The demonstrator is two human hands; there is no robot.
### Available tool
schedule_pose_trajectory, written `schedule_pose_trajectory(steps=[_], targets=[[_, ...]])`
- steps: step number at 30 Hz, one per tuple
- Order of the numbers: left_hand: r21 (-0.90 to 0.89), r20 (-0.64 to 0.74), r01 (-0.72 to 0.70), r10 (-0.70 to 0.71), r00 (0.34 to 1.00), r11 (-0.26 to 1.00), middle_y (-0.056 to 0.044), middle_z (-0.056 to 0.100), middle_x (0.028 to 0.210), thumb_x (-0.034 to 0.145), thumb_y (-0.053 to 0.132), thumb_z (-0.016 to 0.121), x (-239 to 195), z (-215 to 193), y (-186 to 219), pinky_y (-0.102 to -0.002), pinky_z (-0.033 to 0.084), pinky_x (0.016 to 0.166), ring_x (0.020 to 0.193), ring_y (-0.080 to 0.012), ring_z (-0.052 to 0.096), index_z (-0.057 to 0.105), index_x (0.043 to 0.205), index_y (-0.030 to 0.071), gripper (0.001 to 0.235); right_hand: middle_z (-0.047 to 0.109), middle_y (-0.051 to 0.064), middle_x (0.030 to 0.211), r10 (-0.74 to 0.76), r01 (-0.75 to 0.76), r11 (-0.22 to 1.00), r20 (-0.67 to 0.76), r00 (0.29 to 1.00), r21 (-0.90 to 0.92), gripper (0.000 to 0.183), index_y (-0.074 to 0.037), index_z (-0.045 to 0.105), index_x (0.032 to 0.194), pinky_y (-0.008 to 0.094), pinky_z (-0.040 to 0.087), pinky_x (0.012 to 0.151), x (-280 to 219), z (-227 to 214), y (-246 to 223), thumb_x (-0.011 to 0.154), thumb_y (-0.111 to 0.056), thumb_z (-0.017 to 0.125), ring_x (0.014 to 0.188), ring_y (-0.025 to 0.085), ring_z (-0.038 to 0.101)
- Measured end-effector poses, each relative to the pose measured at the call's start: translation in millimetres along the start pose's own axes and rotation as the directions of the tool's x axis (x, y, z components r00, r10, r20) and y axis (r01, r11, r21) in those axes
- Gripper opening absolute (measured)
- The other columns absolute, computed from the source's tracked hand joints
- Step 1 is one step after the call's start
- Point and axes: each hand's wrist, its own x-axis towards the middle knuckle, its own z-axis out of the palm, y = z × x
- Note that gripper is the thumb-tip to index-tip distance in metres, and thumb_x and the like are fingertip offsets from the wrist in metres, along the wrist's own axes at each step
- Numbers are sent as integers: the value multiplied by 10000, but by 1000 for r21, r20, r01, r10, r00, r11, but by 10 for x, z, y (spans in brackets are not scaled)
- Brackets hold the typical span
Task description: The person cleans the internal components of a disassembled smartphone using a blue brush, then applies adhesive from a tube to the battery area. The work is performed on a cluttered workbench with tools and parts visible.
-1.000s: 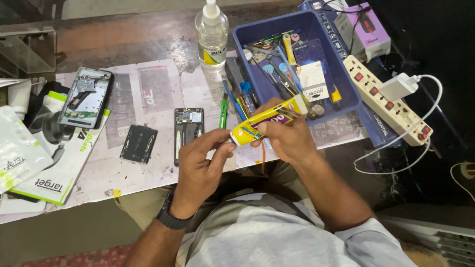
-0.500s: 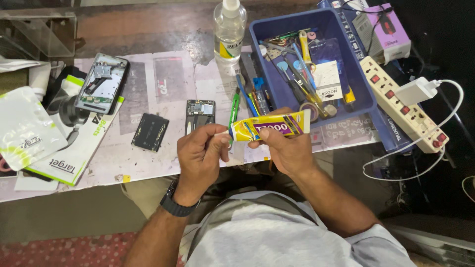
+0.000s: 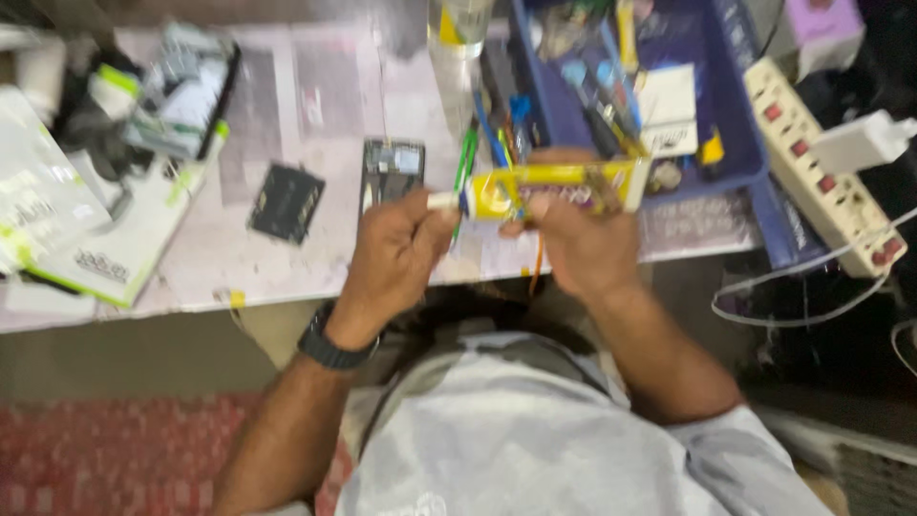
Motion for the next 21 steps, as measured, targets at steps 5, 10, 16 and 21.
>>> schedule_pose_trajectory(steps=[5,10,16,21], targets=[[-171,17,-21,25,1000,985,-11,596,705,1073,257,617,57,27,16,-258,448,531,583,-66,559,599,1012,11,254,685,196,1140,17,-17,1000,1,1000,11,375,55,550,1337,469,660,796,-6,-68,-62,977,46,655,1018,296,726],[-6,30,-36,36,999,999,-20,604,686,1098,273,583,112,-17,-57,-260,462,571,620,-82,567,640,964,14,298,698,196,1118,26,-26,1000,2,1000,15,374,63,554,1352,465,665,790,29,-77,-61,989,45,643,999,299,735],[-10,78,-73,74,994,997,-15,607,736,1077,271,598,193,11,-62,-278,473,609,654,-116,593,631,999,13,272,698,194,1111,31,-30,999,-27,999,35,363,69,561,1337,463,661,784,32,-157,-47,987,53,653,999,302,732],[81,89,-196,189,978,977,-67,627,863,1075,237,614,249,22,-50,-334,489,732,804,-197,610,617,1066,9,228,688,197,1114,42,-39,998,-61,997,57,357,78,567,1313,464,660,762,43,-203,-5,967,57,654,983,323,736]])
